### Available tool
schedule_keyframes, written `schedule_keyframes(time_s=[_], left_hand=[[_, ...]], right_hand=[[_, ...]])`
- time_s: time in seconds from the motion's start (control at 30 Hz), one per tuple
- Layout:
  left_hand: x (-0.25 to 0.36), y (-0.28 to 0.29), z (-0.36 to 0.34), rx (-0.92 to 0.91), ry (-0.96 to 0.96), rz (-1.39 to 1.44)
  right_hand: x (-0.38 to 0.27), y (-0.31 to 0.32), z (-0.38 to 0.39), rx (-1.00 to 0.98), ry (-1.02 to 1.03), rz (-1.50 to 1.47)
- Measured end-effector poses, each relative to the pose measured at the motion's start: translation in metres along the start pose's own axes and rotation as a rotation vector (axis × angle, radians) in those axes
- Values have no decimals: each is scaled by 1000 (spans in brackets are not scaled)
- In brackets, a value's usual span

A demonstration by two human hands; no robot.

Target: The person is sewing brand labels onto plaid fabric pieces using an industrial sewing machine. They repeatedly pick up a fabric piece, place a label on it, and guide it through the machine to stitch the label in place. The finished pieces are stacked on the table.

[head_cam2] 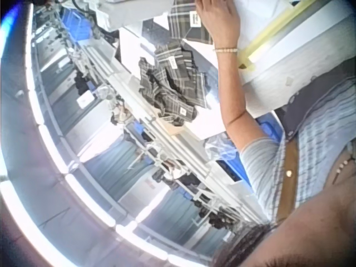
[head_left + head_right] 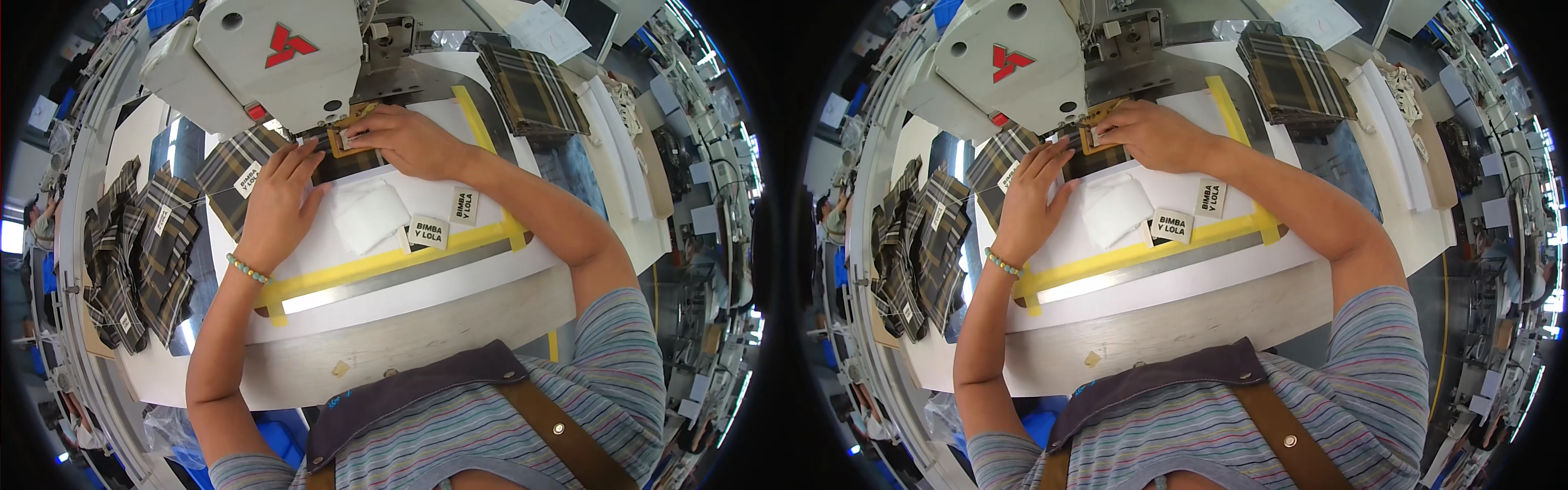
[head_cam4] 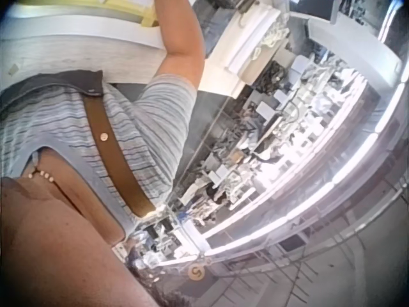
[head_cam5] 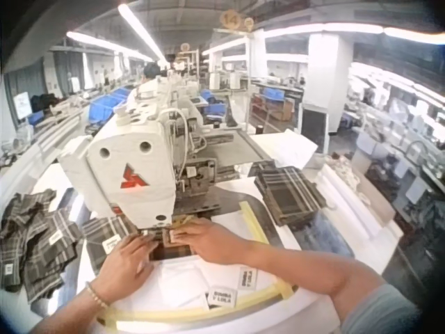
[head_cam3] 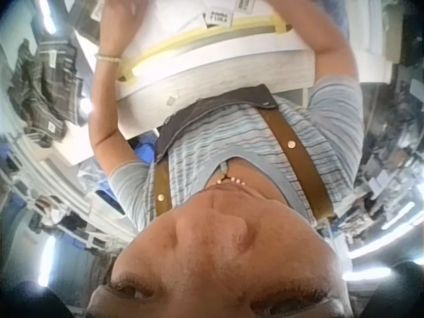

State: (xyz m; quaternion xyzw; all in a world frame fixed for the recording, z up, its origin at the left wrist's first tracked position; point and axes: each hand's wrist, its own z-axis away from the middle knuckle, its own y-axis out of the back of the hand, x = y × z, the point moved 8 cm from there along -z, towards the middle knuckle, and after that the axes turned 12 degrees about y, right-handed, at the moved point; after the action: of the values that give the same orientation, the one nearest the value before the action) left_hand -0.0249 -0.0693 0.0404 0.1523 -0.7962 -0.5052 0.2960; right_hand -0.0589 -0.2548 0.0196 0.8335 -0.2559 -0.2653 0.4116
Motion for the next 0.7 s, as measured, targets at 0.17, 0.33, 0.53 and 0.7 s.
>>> schedule_keyframes(time_s=[0.17, 0.33, 0.53, 0.7], left_hand=[[-2, -7, -5, -58, -15, -58], [0, -9, 1, -56, -22, -87], [1, -4, 2, -51, -38, -108], [3, -3, -2, -91, -35, -78]], right_hand=[[-1, 1, 1, 10, 14, 37], [-1, -1, 2, -2, 19, 65], [-5, -1, 2, -26, 12, 65], [-1, -2, 4, -1, 21, 29]])
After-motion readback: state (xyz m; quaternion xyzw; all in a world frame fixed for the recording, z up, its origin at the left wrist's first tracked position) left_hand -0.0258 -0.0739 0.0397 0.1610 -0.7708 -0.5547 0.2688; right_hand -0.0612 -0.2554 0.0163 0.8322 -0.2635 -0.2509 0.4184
